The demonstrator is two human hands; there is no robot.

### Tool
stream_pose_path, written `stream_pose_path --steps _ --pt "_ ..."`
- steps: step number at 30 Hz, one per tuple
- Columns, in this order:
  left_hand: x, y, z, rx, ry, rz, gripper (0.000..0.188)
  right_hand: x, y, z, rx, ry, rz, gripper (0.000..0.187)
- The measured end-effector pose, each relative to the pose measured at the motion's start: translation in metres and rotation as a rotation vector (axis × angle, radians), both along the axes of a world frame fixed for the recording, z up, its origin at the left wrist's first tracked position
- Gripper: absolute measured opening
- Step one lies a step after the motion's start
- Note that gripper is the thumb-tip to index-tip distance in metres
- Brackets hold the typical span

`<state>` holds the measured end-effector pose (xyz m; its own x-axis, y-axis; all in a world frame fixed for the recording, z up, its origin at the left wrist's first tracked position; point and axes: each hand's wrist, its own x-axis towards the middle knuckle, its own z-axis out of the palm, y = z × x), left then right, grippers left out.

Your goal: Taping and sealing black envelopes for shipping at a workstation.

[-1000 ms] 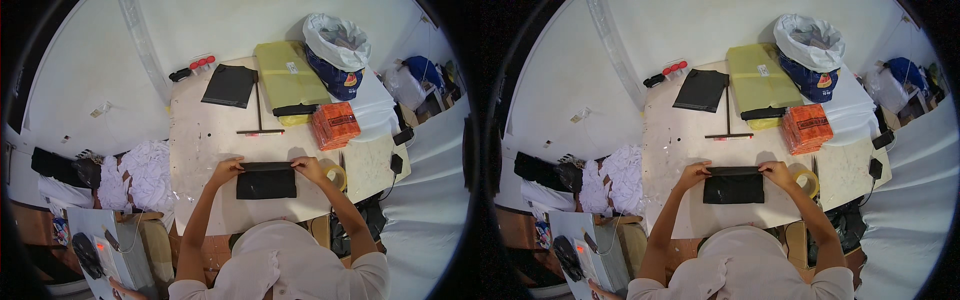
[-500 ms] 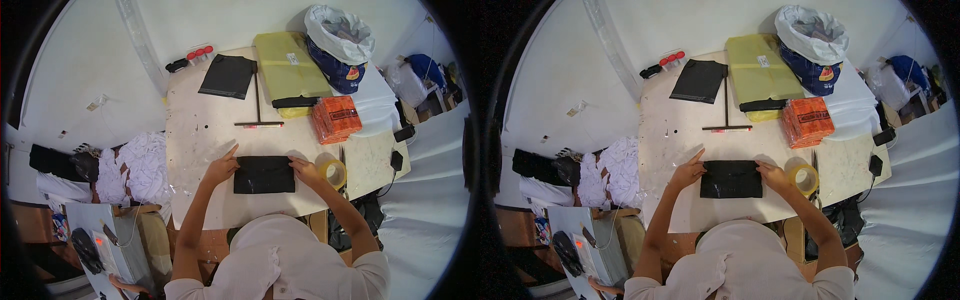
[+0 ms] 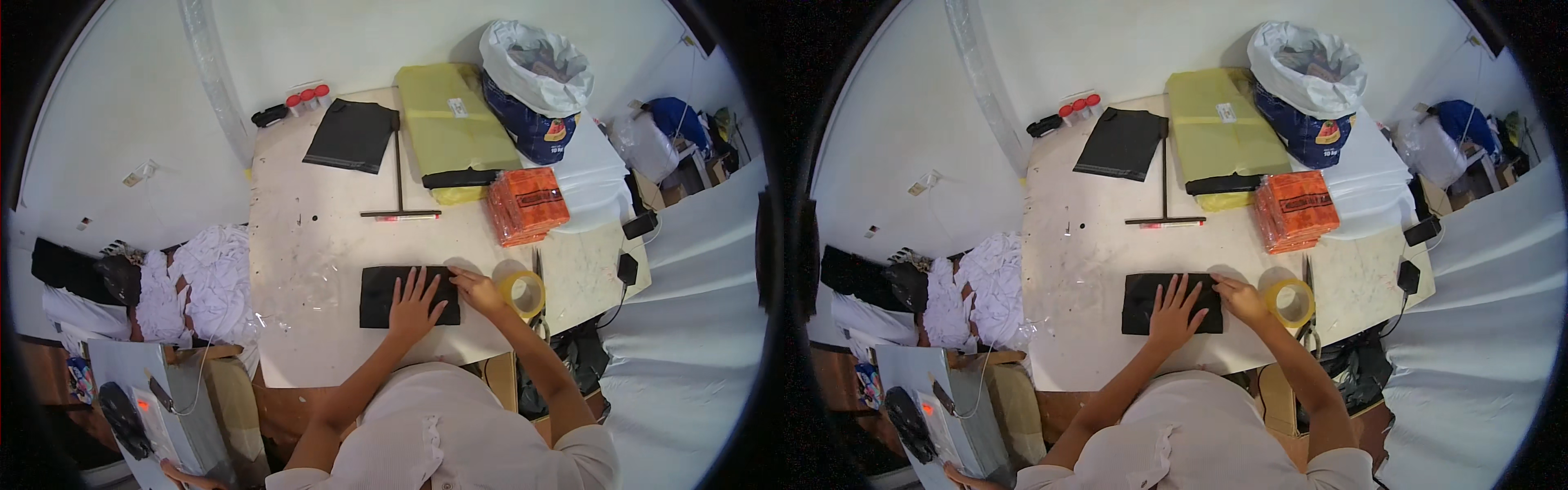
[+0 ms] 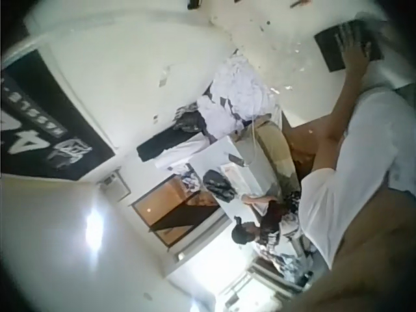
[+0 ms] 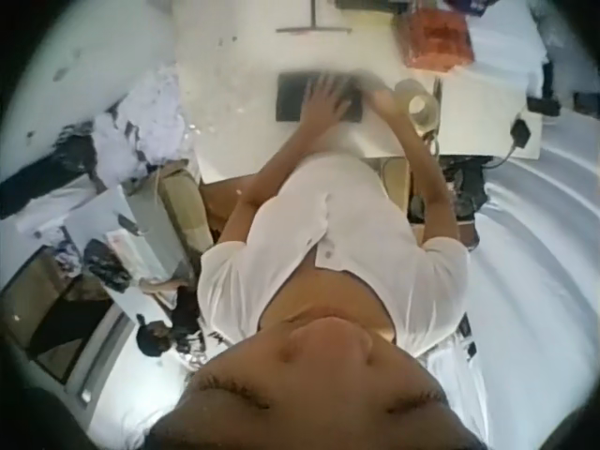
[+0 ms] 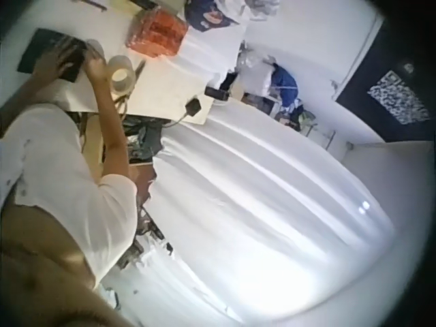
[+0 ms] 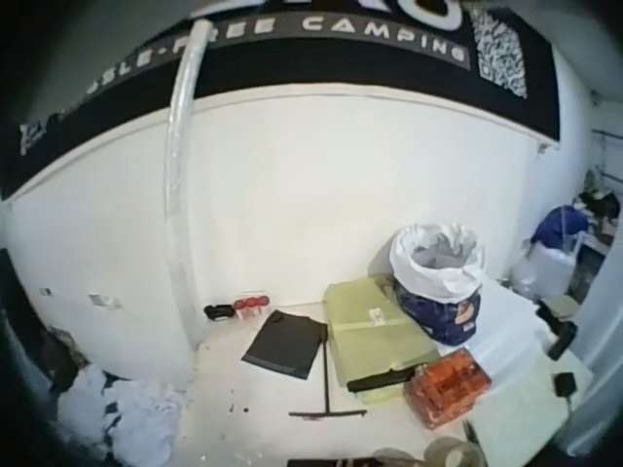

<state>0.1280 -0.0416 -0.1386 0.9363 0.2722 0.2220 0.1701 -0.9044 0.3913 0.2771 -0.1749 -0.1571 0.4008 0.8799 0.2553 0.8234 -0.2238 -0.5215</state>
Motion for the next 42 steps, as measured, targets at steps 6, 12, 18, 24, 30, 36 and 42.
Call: stream_pose_path --steps 6,12,18,24,30,36,42 --pt "-0.006 0.001 -0.005 0.065 0.018 0.028 0.053 -0.01 0.001 0.013 0.018 -0.27 -0.046 0.021" --pt "-0.006 0.001 -0.001 0.062 0.05 0.072 0.052 -0.019 -0.002 0.021 -0.015 -0.27 -0.2 0.023" --pt "-0.006 0.002 -0.005 0.049 0.024 0.094 0.052 0.012 0.094 0.058 0.282 -0.048 -0.314 0.016" --pt "-0.003 0.0 -0.005 0.032 -0.016 0.092 0.051 0.059 0.198 0.034 -0.153 0.11 -0.452 0.033" --pt "-0.008 0.0 -0.001 -0.01 -0.091 0.127 0.046 0.08 0.224 0.01 -0.441 -0.09 -0.376 0.042" --pt "-0.005 0.004 -0.001 0.005 -0.114 0.147 0.043 0.08 0.212 0.018 -0.289 -0.063 -0.348 0.04" --pt "0.006 0.009 -0.003 0.022 -0.109 0.2 0.043 0.051 0.178 0.037 -0.328 -0.098 -0.304 0.033"
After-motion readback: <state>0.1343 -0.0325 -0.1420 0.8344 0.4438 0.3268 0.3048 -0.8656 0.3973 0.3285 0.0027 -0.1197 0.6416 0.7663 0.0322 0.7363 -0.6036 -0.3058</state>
